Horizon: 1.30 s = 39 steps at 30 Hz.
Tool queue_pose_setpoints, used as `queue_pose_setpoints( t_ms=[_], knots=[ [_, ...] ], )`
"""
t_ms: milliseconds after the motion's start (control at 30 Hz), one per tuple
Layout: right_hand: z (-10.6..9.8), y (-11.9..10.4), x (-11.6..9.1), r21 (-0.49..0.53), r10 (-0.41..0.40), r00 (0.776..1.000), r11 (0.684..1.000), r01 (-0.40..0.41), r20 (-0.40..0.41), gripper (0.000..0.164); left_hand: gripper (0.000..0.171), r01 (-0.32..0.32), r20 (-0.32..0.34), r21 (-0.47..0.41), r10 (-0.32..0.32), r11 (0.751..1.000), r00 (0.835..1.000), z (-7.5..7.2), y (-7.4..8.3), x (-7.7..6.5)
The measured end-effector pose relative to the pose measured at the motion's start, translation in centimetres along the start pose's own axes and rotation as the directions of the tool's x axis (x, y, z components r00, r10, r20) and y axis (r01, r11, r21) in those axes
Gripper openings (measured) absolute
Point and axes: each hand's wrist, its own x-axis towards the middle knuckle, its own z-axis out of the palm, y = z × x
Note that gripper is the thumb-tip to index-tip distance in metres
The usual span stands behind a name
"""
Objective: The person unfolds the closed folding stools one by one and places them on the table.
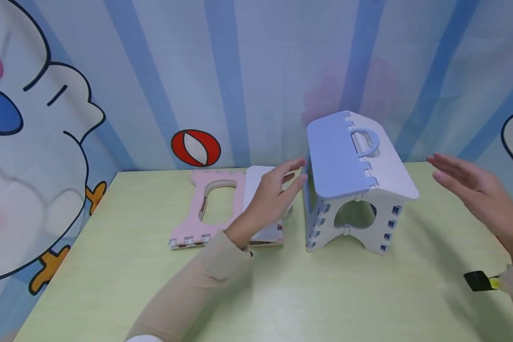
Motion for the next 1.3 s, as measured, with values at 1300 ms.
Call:
queue_pose_setpoints(
  t_ms=[1300],
  knots=[
    [2.6,-6.6,6.4,0.014,-0.229,0.912,0.971,0.238,0.341,0.068,0.078,-0.107,0.415,0.588,-0.186,0.802,0.89,2.4,2.8,7.8]
  ],
)
